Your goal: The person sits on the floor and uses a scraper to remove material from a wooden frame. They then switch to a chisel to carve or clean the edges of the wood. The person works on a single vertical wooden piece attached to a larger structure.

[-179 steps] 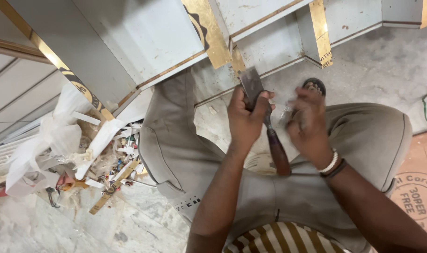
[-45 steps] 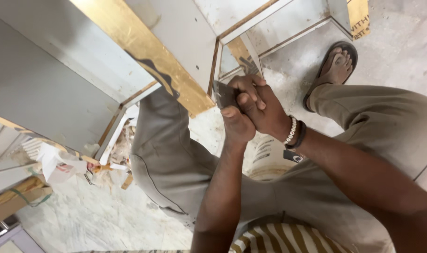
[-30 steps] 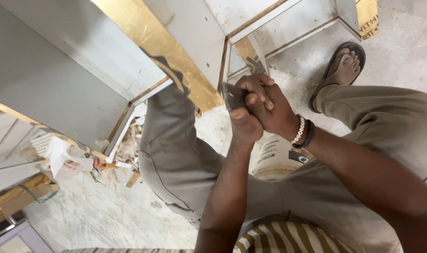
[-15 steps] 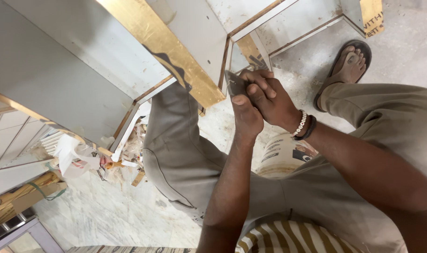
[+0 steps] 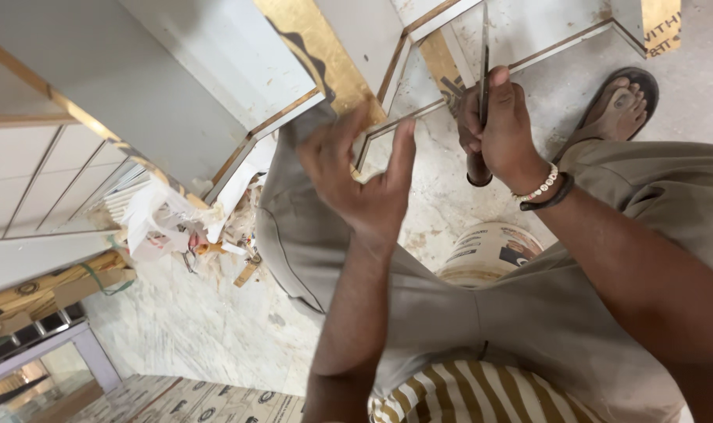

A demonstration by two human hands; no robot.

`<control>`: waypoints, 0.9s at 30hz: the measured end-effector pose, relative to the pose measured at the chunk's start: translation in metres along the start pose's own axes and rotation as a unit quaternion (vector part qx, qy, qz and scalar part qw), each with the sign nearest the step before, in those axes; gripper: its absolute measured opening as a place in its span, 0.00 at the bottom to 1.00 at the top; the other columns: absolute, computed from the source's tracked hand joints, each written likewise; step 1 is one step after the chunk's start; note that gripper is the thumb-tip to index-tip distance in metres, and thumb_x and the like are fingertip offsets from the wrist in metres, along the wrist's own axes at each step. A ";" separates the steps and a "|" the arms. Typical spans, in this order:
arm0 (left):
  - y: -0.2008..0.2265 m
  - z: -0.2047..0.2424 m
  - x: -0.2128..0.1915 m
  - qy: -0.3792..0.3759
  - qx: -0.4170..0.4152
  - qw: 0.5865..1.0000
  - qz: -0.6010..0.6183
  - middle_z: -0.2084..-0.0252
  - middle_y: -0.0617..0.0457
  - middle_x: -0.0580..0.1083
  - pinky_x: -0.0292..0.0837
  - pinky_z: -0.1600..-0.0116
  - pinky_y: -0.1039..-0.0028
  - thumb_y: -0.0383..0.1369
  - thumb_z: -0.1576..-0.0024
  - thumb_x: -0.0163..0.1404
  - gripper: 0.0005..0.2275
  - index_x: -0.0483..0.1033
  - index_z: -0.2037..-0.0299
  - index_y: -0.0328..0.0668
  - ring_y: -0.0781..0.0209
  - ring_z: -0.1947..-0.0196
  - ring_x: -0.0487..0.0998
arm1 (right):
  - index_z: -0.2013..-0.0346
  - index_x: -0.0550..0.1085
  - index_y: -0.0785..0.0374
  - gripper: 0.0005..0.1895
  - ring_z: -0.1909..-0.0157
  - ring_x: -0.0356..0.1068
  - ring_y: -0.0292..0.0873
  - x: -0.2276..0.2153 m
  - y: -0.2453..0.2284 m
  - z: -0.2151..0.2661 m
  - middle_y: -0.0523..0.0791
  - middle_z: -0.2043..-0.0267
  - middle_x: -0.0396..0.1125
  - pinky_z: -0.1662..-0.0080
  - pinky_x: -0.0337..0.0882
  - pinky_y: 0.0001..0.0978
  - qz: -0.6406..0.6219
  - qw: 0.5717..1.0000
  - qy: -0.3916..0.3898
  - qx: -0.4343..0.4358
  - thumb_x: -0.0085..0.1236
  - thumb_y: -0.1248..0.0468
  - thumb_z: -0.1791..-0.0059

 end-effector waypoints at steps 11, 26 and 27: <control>0.009 -0.013 -0.010 -0.025 0.029 0.998 -0.055 0.53 0.59 0.70 0.72 0.48 0.78 0.32 0.42 0.65 0.09 0.82 0.53 0.46 0.68 0.51 0.70 | 0.83 0.55 0.59 0.41 0.84 0.52 0.36 -0.008 -0.017 0.001 0.41 0.86 0.49 0.77 0.57 0.29 -0.032 0.999 -0.013 -0.024 0.29 0.28 0.43; 0.002 -0.026 -0.010 -0.074 0.090 0.991 -0.069 0.49 0.56 0.69 0.78 0.49 0.77 0.41 0.46 0.67 0.19 0.79 0.49 0.45 0.63 0.47 0.74 | 0.83 0.56 0.58 0.40 0.84 0.52 0.35 0.001 -0.013 0.002 0.40 0.85 0.50 0.77 0.57 0.28 -0.031 0.999 -0.038 -0.006 0.29 0.30 0.42; 0.001 -0.026 -0.010 -0.077 0.088 0.991 -0.068 0.49 0.57 0.69 0.79 0.49 0.77 0.41 0.45 0.67 0.18 0.79 0.48 0.46 0.63 0.47 0.74 | 0.83 0.56 0.58 0.40 0.84 0.51 0.35 0.002 -0.013 0.002 0.40 0.85 0.49 0.78 0.57 0.28 -0.032 0.999 -0.039 -0.005 0.29 0.30 0.42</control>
Point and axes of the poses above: each hand's wrist, its own z-axis away from the middle knuckle, its own x-axis out of the palm, y = z × x, the point moved 7 cm from there along -z, towards the middle knuckle
